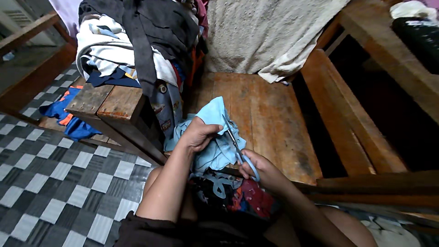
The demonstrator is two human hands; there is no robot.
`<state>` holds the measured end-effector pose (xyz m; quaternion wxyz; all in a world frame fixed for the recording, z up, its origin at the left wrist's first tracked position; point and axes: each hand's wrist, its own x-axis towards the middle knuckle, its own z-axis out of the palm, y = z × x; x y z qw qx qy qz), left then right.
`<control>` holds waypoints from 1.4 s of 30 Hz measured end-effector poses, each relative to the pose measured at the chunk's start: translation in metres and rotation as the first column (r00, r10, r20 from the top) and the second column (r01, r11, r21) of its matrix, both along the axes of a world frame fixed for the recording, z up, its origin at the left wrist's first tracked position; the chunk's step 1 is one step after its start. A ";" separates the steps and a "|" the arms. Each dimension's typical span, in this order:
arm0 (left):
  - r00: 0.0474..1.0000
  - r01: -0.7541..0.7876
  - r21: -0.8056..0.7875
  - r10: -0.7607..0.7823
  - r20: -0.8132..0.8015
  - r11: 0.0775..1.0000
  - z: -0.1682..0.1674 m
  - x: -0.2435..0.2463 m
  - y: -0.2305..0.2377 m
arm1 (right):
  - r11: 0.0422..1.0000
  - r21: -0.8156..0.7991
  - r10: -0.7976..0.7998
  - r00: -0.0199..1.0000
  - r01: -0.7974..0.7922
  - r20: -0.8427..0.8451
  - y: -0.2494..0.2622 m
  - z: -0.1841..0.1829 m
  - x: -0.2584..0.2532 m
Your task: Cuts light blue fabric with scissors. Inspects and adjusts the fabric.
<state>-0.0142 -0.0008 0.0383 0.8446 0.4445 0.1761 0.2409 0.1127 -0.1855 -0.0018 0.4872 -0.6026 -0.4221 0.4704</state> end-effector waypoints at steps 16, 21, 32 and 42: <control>0.998 -0.052 -0.028 0.053 0.021 0.998 0.000 -0.001 0.003 | 0.999 0.011 -0.045 0.984 0.048 -0.172 -0.002 0.001 -0.004; 1.000 0.002 0.010 -0.002 0.028 1.000 -0.003 0.000 0.003 | 0.998 0.043 -0.031 0.958 0.046 -0.285 -0.003 0.001 -0.005; 0.991 0.133 0.088 -0.132 -0.014 0.987 -0.008 0.003 0.000 | 0.994 0.090 -0.037 0.955 0.067 -0.294 -0.001 -0.003 -0.005; 0.989 0.145 0.102 -0.142 -0.031 0.984 -0.008 0.006 0.001 | 0.996 0.069 -0.033 0.968 0.051 -0.248 -0.002 -0.004 -0.005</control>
